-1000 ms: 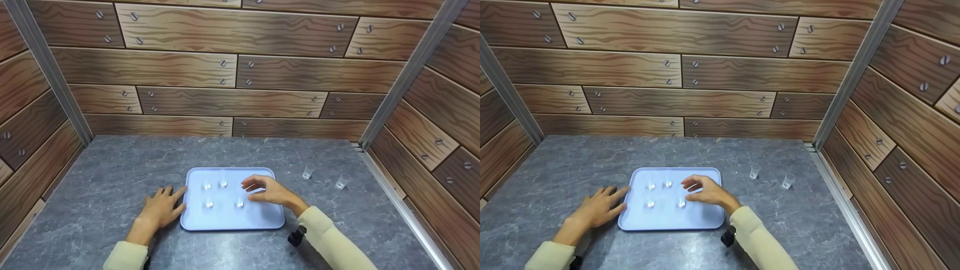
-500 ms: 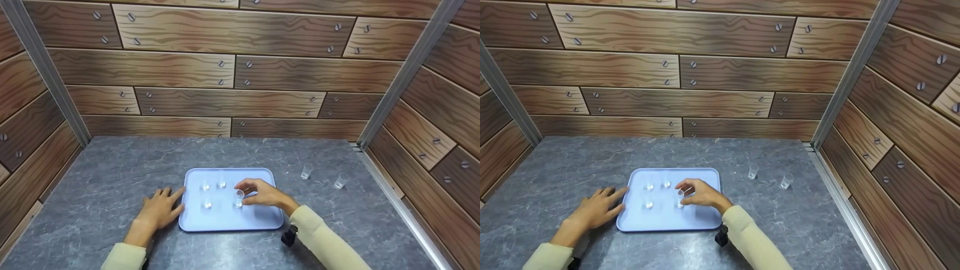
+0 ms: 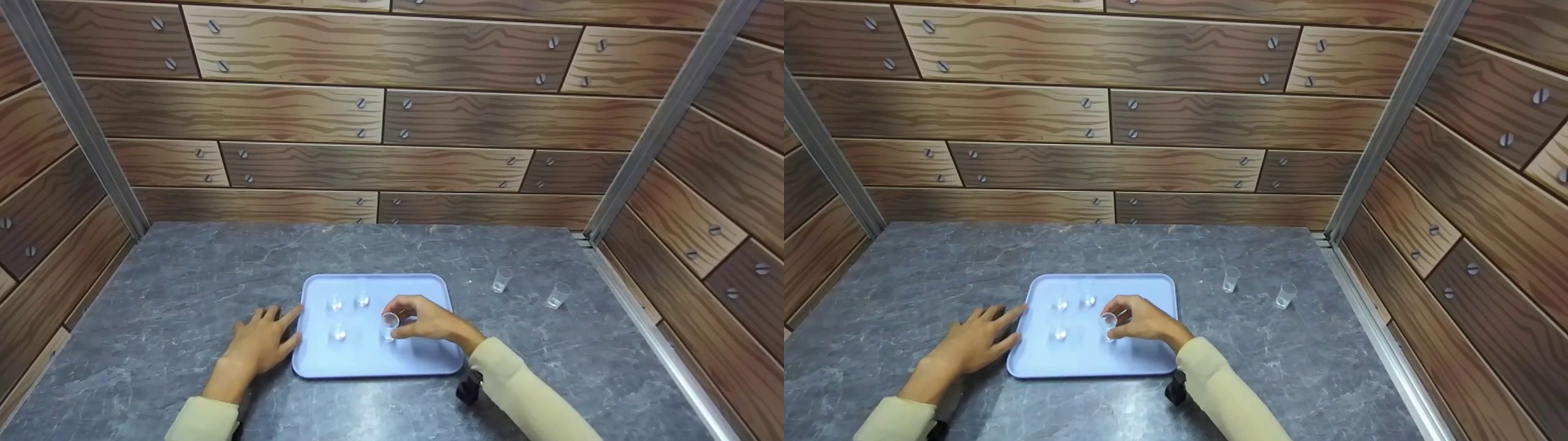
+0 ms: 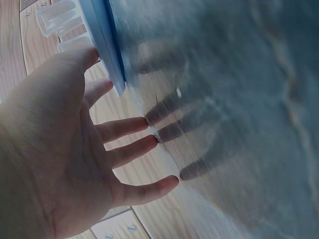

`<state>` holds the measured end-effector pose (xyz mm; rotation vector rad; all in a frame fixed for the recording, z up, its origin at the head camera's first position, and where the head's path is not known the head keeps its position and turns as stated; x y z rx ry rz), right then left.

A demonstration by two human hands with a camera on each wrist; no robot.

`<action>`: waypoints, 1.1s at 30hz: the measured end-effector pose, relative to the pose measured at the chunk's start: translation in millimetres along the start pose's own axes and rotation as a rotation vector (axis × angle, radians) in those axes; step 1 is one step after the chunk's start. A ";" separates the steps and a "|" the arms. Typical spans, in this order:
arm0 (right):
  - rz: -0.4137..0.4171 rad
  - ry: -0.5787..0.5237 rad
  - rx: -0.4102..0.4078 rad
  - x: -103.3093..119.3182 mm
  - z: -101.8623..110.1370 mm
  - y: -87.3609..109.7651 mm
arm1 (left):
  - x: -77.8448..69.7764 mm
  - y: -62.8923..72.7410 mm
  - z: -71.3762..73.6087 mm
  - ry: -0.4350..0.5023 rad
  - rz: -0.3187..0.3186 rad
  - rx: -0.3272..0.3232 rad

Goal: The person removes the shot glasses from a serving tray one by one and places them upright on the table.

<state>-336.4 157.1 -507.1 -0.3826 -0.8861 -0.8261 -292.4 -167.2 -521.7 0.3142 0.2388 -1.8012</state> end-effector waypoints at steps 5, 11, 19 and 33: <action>-0.004 0.003 0.006 -1.0 -0.4 0.6 | -0.1 -0.7 0.1 0.002 0.006 0.010; 0.012 -0.020 0.020 1.1 1.0 2.7 | 0.3 -1.2 -0.4 -0.001 0.012 0.007; 0.002 -0.038 0.026 3.5 3.4 6.6 | 1.3 0.2 -0.2 0.008 0.011 0.018; 0.049 -0.023 0.020 3.6 18.0 23.0 | 0.1 -0.3 0.4 0.002 0.009 0.020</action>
Point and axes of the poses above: each hand's wrist, its own y-axis away from the middle knuckle, its own z-axis out of the back of the hand, x = y × z, the point moved 3 cm from there along -y, towards the middle knuckle, and after that the axes turned 8 degrees about y, right-handed, at the moved point
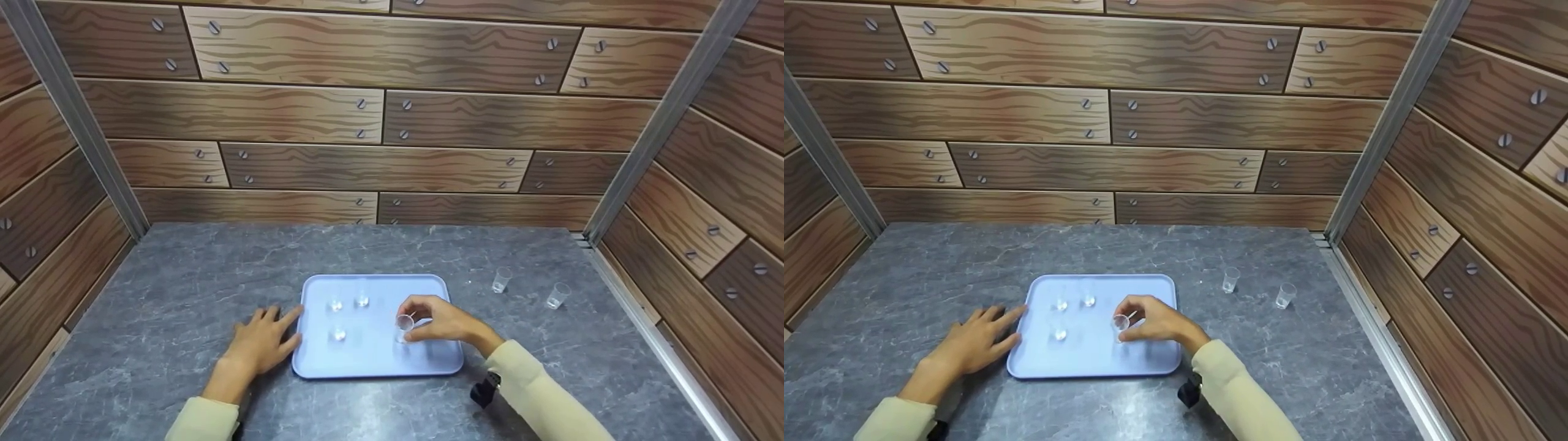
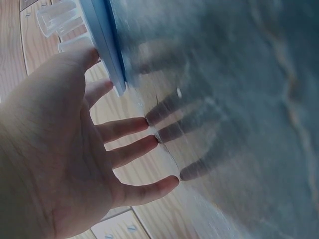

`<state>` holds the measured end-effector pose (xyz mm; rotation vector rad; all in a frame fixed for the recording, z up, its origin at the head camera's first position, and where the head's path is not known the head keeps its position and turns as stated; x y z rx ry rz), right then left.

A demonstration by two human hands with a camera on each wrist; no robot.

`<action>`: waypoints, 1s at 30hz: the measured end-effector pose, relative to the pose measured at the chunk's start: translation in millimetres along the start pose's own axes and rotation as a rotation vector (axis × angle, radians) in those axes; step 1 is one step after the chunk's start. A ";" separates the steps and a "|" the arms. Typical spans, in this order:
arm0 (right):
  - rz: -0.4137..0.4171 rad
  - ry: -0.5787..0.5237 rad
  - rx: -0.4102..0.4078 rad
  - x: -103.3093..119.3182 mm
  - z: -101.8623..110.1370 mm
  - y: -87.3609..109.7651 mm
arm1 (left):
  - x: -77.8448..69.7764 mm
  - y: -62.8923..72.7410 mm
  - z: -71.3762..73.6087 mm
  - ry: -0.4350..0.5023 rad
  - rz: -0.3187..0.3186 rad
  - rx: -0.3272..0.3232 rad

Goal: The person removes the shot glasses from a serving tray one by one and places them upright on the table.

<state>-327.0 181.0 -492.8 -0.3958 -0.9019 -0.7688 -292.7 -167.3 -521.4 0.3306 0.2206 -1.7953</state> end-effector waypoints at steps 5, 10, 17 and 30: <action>0.020 -0.003 -0.003 -2.5 5.5 5.4 | -0.4 -0.4 0.0 -0.003 0.007 0.006; 0.024 0.017 -0.016 -4.6 12.2 11.0 | 0.3 -0.4 -0.2 -0.004 0.008 0.004; 0.027 0.033 -0.039 -8.4 21.2 19.3 | 2.6 -0.6 -1.8 -0.005 -0.004 -0.008; -0.020 0.055 -0.115 -22.8 44.9 44.8 | 1.7 -0.8 -1.8 -0.004 -0.006 -0.010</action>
Point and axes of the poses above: each hand's wrist, its own y-axis away from the middle knuckle, its own z-axis out of the back of the hand, x = y × z, the point moved 3 cm from there along -y, towards the middle knuckle, and after that the axes turned 8 degrees about y, right-handed, at the moved point
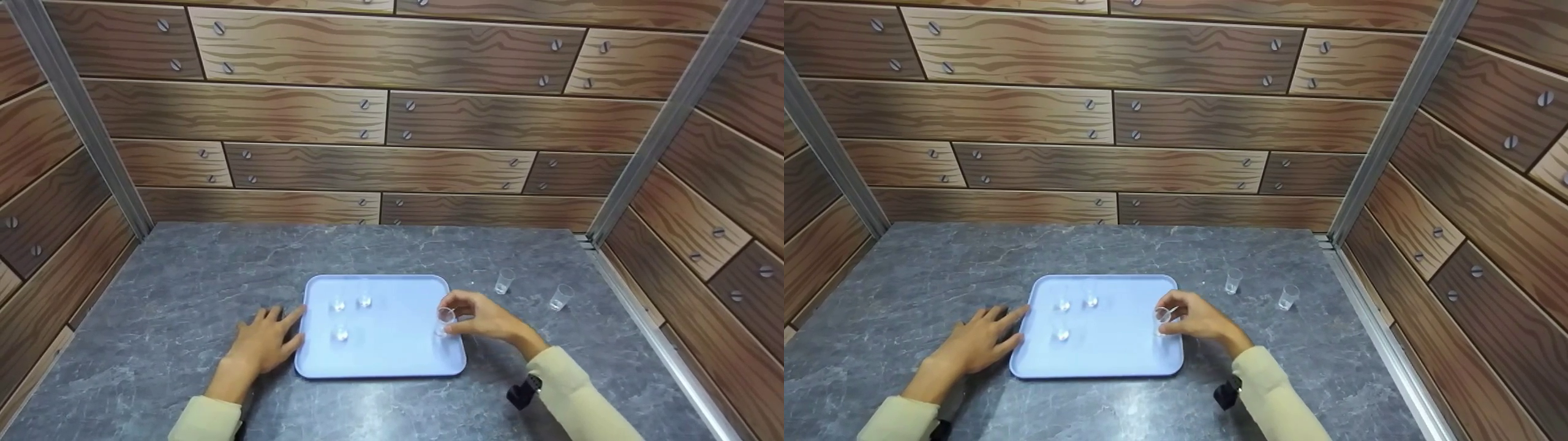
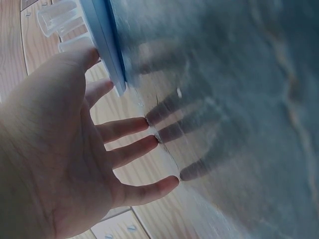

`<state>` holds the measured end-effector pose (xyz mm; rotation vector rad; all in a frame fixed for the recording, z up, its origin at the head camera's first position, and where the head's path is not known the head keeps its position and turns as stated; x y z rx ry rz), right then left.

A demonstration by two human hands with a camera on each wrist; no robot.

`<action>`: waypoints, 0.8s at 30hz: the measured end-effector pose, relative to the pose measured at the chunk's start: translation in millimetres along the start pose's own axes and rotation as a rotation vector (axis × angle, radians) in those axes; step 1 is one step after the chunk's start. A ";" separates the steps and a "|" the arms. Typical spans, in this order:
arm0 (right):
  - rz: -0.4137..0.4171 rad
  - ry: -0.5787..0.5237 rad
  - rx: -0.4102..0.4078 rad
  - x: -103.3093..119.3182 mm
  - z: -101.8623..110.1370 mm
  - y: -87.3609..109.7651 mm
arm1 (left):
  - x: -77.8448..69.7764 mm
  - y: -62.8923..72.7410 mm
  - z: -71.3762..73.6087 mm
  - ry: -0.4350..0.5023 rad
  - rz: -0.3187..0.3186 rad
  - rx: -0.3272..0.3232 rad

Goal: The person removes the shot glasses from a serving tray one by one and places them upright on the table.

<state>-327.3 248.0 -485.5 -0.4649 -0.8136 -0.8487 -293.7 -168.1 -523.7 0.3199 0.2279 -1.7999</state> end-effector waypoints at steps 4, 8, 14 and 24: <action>-0.020 0.009 -0.033 -7.6 10.9 11.5 | -1.5 1.0 1.0 0.011 -0.008 -0.008; -0.010 0.016 -0.057 -13.8 21.8 22.8 | -1.4 1.4 1.5 0.013 -0.010 -0.016; -0.036 0.006 -0.072 -22.3 35.2 39.0 | -0.6 1.5 1.6 0.010 -0.001 -0.008; -0.088 0.007 -0.116 -38.1 53.8 65.3 | -0.4 0.9 2.3 0.020 0.007 0.006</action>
Point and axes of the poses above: each hand's wrist, its own y-axis away from the middle knuckle, its own z-axis out of the back of the hand, x = y × z, the point moved 3 cm from there along -y, towards the middle knuckle, and after that the axes turned 8 degrees about y, right-handed, at the moved point
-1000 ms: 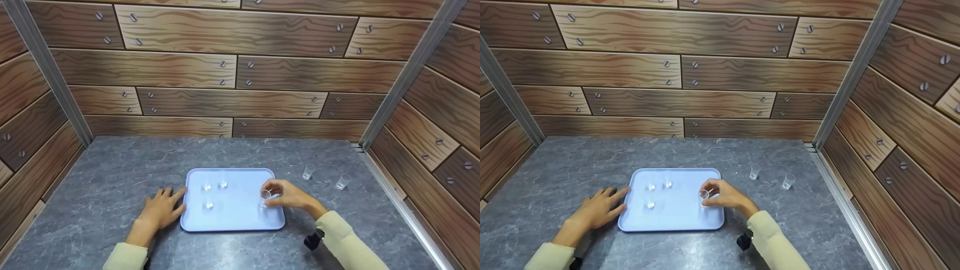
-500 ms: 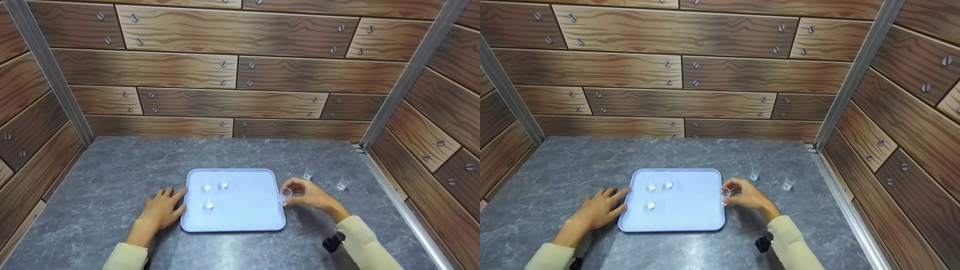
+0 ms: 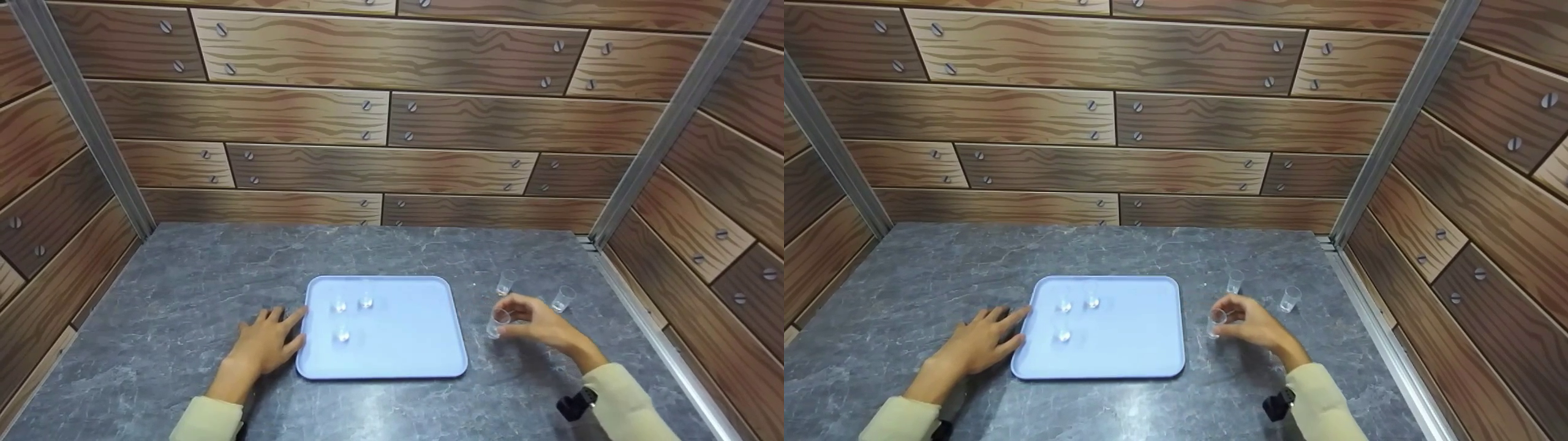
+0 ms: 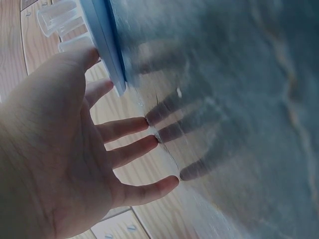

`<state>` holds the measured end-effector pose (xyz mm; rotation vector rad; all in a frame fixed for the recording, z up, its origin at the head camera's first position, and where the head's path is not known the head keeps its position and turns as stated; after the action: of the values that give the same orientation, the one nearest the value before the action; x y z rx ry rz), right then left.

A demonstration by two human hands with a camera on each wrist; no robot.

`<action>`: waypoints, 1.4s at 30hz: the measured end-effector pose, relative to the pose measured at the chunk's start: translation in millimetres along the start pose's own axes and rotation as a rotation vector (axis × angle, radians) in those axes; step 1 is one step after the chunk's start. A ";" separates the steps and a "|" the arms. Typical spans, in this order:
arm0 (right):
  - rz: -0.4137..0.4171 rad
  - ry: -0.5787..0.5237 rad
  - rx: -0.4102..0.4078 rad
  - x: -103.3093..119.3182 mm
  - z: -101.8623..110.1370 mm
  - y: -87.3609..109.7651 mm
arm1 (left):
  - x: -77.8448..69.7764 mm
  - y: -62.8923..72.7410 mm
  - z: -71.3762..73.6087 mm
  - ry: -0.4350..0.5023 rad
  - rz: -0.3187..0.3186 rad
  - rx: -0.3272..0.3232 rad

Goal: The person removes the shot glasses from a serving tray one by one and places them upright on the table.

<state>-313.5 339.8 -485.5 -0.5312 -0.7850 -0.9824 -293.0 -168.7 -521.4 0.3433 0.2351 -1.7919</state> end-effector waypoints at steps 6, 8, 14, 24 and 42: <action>-0.032 0.021 -0.026 -8.9 11.3 13.9 | 0.4 0.0 0.4 0.001 -0.004 -0.013; -0.045 0.014 -0.038 -11.5 15.2 17.6 | 0.9 -0.2 0.0 -0.002 0.000 -0.013; -0.072 -0.006 -0.079 -17.3 28.4 26.2 | 2.5 -0.4 -1.9 0.001 0.019 0.004; -0.157 0.006 -0.128 -31.3 46.3 49.7 | 0.0 -0.8 -0.8 0.002 -0.013 -0.018; -0.164 -0.007 -0.244 -56.1 69.7 80.1 | 0.4 0.3 0.4 -0.002 -0.004 -0.009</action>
<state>-284.8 456.3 -490.7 -0.6891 -0.7274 -1.2383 -292.9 -169.2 -521.1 0.3341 0.2426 -1.7946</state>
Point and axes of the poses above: each hand's wrist, its own y-axis away from the middle knuckle, its own z-axis out of the back of the hand, x = y × z, the point moved 3 cm from there along -y, towards the middle knuckle, and after that the axes turned 8 degrees about y, right-handed, at the moved point
